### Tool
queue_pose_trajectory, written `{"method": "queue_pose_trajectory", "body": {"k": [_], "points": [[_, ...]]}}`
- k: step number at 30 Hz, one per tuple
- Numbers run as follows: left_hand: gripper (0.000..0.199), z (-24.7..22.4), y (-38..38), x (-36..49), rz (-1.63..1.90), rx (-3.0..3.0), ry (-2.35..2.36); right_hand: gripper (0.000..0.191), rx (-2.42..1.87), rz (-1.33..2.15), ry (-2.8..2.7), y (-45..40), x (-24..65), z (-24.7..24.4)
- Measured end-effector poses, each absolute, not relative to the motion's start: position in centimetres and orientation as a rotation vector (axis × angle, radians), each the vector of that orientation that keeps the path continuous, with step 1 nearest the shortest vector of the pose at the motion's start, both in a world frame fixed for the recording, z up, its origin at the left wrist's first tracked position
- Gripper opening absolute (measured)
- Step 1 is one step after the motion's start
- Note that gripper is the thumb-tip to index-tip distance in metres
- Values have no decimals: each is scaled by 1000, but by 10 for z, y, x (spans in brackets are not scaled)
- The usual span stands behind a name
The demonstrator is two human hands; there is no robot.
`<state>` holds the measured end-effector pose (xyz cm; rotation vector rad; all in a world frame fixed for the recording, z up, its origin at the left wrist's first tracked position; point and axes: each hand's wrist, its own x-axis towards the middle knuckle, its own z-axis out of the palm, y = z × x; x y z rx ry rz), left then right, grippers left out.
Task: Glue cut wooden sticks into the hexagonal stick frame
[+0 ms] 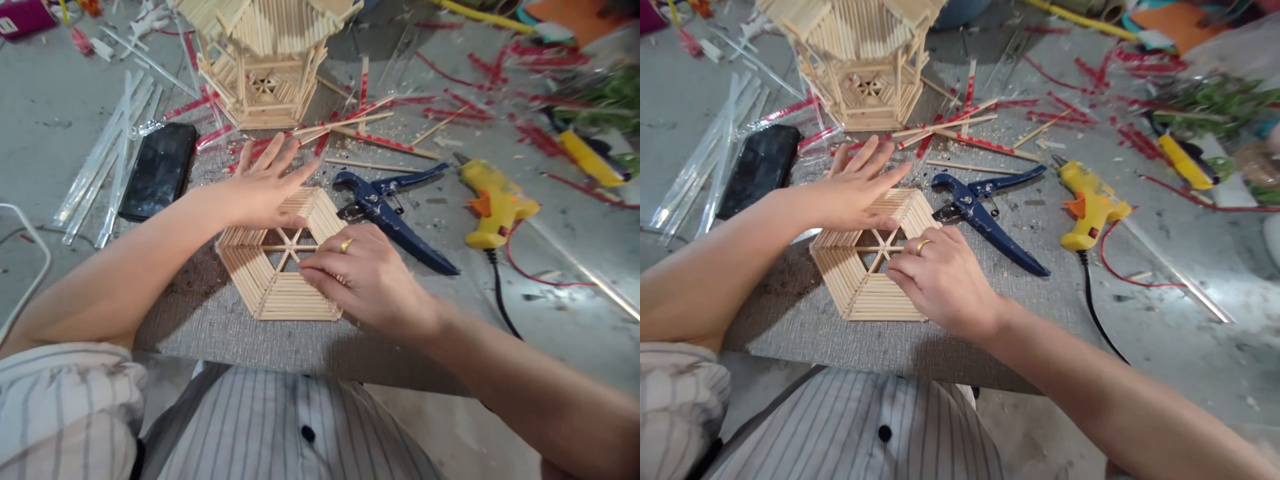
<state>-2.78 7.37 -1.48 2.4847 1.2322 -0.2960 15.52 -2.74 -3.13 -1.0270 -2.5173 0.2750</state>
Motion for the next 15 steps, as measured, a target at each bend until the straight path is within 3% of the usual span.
{"method": "queue_pose_trajectory", "body": {"k": [10,15], "points": [[95,-33,72,-28,-148,2493,1189,25,-1338,488,-2845,-20,126,-14],[98,-33,73,-27,-145,2482,1183,27,-1318,394,-2888,-22,123,-12]]}}
